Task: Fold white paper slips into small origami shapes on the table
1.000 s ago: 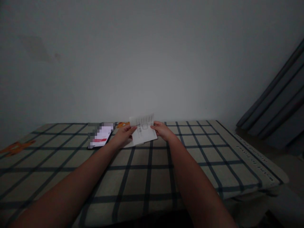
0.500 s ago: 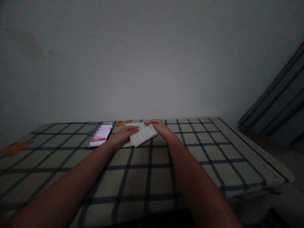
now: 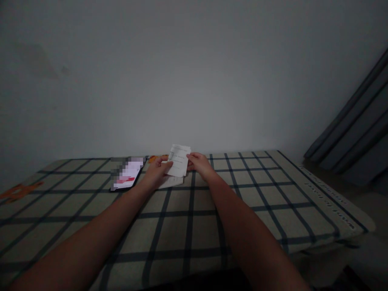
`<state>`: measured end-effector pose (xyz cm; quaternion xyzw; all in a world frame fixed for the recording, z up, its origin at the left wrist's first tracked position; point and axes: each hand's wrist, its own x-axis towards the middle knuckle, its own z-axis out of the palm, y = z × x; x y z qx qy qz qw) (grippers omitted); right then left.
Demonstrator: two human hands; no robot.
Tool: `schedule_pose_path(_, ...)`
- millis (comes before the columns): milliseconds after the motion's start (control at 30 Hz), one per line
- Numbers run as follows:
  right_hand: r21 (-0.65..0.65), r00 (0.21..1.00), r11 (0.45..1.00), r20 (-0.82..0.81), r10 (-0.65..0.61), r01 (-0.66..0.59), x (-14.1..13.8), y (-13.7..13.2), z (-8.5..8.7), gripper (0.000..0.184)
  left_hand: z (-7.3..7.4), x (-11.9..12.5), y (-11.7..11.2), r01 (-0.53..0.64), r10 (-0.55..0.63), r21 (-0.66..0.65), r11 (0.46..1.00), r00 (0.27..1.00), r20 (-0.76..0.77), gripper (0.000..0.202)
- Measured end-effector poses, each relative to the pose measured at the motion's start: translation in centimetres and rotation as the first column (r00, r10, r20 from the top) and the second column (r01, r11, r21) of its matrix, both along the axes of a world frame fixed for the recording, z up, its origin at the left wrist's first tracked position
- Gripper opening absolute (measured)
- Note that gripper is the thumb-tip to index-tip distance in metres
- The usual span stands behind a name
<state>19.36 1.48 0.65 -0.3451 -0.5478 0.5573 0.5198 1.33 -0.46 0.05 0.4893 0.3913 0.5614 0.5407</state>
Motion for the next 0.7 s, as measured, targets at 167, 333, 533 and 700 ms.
schedule_pose_path(167, 0.062, 0.994, 0.998, 0.108, 0.011, -0.017, 0.15, -0.03, 0.01, 0.02, 0.24, 0.22, -0.35, 0.168, -0.168, -0.004, 0.986, 0.985, 0.05, 0.03)
schedule_pose_path(333, 0.064, 0.979, 0.995, 0.196, 0.061, -0.075, -0.18, -0.53, 0.15, 0.018, 0.16, -0.16, -0.23, 0.177, -0.177, 0.033, 0.984, 0.984, -0.002, 0.033)
schedule_pose_path(533, 0.107, 0.983, 0.994, 0.186, 0.008, -0.029, -0.35, -0.4, 0.1, 0.02, -0.2, -0.16, -0.01, 0.181, -0.18, 0.018, 0.983, 0.983, -0.017, 0.032)
schedule_pose_path(700, 0.11, 0.983, 0.994, 0.183, -0.029, 0.009, -0.28, -0.28, -0.03, 0.021, -0.31, -0.2, 0.06, 0.175, -0.173, 0.026, 0.984, 0.983, -0.063, 0.032)
